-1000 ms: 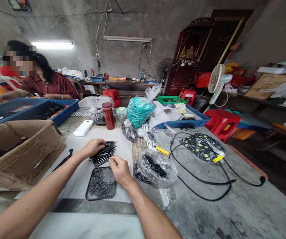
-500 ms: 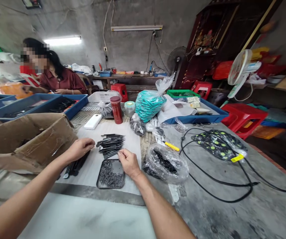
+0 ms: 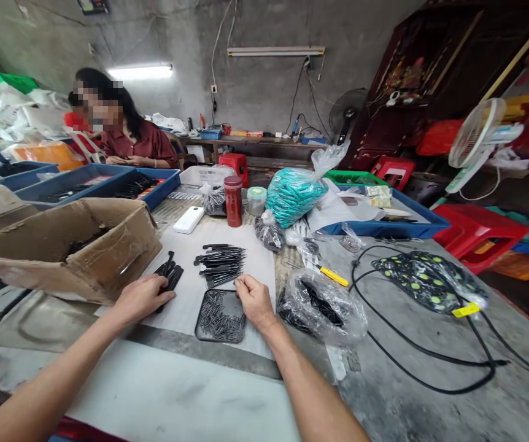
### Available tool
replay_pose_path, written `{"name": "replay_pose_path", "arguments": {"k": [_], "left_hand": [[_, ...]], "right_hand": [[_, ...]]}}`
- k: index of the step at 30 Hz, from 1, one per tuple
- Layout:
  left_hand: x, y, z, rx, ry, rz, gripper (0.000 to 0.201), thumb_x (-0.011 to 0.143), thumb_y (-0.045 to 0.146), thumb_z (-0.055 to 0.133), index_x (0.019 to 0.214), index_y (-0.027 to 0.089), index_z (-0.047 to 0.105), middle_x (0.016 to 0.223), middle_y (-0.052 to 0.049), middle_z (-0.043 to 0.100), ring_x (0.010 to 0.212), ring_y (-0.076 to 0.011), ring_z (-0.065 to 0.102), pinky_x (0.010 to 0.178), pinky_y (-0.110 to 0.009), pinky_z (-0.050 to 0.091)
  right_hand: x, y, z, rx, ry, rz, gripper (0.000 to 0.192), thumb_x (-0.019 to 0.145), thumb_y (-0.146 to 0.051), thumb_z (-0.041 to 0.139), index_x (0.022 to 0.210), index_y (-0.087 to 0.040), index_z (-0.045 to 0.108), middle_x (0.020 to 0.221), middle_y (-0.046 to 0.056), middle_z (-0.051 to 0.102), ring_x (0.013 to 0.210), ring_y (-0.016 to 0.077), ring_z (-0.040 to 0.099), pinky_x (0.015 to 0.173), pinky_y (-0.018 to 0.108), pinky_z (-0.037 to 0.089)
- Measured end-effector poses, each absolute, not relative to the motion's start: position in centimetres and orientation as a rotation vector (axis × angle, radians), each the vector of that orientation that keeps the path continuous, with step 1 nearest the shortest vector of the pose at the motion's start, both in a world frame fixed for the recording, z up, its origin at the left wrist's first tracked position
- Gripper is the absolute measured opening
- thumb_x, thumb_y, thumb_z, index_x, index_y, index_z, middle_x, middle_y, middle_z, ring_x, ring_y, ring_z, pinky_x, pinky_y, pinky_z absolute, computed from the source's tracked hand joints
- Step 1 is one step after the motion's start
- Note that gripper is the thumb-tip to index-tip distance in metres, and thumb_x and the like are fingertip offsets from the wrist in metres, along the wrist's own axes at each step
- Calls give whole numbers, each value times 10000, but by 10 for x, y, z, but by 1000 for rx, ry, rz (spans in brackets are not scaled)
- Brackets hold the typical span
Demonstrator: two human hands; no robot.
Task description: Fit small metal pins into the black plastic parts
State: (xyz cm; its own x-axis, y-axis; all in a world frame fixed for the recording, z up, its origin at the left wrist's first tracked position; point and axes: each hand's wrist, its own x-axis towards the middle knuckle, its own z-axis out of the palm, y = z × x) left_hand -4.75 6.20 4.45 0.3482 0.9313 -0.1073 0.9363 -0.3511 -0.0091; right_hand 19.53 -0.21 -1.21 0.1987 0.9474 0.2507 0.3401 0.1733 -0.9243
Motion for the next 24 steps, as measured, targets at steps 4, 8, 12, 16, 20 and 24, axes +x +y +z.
{"name": "replay_pose_path", "arguments": {"k": [4, 8, 12, 16, 20, 24], "left_hand": [[-34, 59, 43, 2436, 1860, -164, 205, 759, 303, 395, 717, 181, 555, 858, -90, 611, 852, -254, 561, 634, -310, 394], [-32, 54, 40, 2383, 1828, -91, 165, 745, 252, 397, 683, 193, 538, 810, -67, 613, 821, -244, 557, 600, -294, 370], [-30, 47, 44, 2393, 1779, -12, 143, 745, 263, 411, 665, 194, 508, 759, -47, 594, 768, -218, 550, 581, -271, 336], [-20, 43, 55, 2385, 1716, 71, 115, 745, 273, 422, 686, 201, 488, 604, -1, 529, 638, -170, 518, 547, -245, 301], [-3, 42, 61, 2370, 1536, 228, 124, 740, 291, 436, 706, 202, 515, 534, 34, 480, 554, -137, 477, 510, -224, 288], [10, 43, 51, 2274, 1411, 495, 210, 727, 303, 459, 841, 189, 593, 597, 29, 557, 561, -127, 503, 546, -218, 346]], "right_hand": [[195, -2, -12, -1381, -1351, 694, 249, 765, -377, 437, 650, -169, 509, 514, -41, 405, 494, 101, 373, 490, 216, 312], [195, -3, -10, -1385, -1356, 698, 243, 767, -369, 439, 654, -167, 512, 510, -42, 388, 493, 99, 363, 483, 215, 304], [196, -2, -11, -1378, -1362, 698, 251, 772, -364, 430, 649, -162, 514, 508, -41, 394, 493, 98, 367, 489, 216, 311], [196, -2, -8, -1388, -1420, 667, 221, 771, -321, 439, 663, -158, 542, 524, -38, 426, 508, 100, 390, 497, 211, 319], [193, -3, -1, -1419, -1604, 606, 146, 759, -208, 456, 683, -158, 571, 611, -16, 524, 583, 110, 460, 564, 212, 354], [189, -3, 0, -1483, -1935, 412, 124, 748, -131, 482, 721, -163, 598, 699, 14, 581, 693, 134, 501, 662, 244, 355]]}}
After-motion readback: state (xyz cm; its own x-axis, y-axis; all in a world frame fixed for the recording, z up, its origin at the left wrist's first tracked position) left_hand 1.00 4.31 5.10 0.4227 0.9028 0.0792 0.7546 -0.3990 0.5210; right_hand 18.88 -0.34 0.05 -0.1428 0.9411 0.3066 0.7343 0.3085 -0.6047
